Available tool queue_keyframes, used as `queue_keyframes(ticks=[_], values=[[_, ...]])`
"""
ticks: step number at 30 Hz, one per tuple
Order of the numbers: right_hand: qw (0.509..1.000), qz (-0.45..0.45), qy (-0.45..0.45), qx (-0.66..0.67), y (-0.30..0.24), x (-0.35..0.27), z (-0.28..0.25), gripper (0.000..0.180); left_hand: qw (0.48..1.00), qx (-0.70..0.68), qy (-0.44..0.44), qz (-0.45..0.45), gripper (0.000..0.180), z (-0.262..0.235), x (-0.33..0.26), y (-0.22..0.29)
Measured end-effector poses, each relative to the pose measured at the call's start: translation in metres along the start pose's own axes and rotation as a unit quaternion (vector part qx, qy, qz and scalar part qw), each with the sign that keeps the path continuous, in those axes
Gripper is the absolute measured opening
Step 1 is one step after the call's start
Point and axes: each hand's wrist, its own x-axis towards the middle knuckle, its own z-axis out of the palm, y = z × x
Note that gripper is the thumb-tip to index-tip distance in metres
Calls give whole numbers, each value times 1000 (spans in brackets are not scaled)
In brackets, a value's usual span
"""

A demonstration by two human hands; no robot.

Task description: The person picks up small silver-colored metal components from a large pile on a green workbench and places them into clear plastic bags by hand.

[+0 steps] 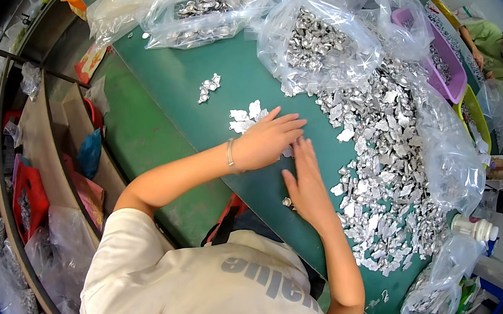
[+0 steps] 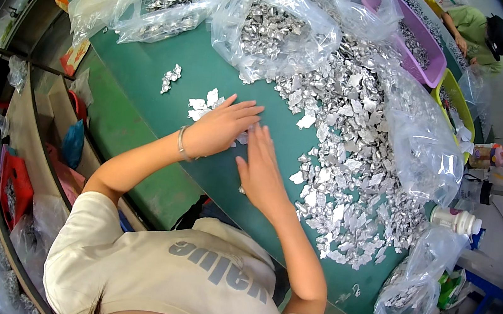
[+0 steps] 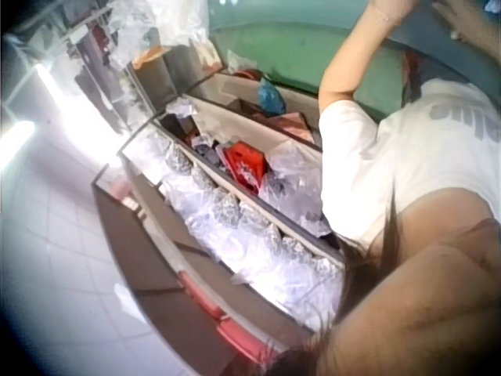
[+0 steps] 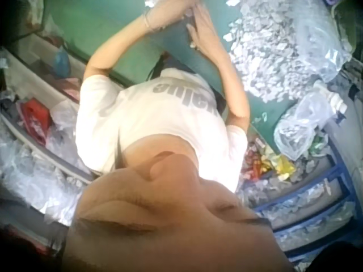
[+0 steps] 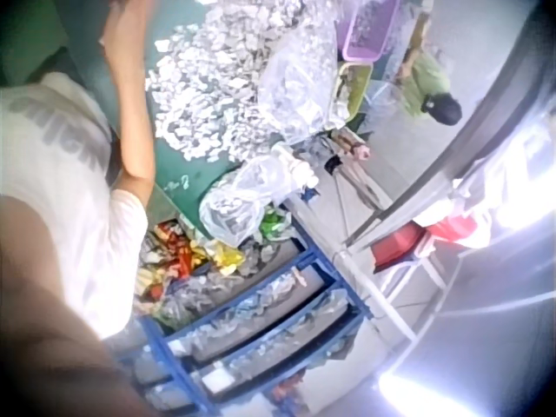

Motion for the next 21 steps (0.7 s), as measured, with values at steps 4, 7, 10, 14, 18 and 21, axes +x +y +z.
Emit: queue_keyframes(ticks=[4, 7, 10, 14, 18, 21], values=[[999, 20, 6, -40, -1, -1, 13, 66, 999, -29, 37, -15, 49, -1, -26, -8], [996, 7, 11, -87, -15, 8, 32, 69, 991, -105, 70, -40, 48, -6, -38, -14], [1000, -3, 30, -3, -15, 16, 28, 69, 974, -111, 160, -116, 44, -14, -55, -11], [997, -6, 82, -2, -12, 36, 33, 64, 961, -47, 191, -194, 46, -7, -62, -6], [997, -30, 69, 6, -18, 37, 59, 60, 977, -64, 131, -157, 48, -2, -59, -9], [990, -30, 70, 122, -24, 33, 63, 57, 968, -132, 161, -140, 46, 0, -68, -9]])
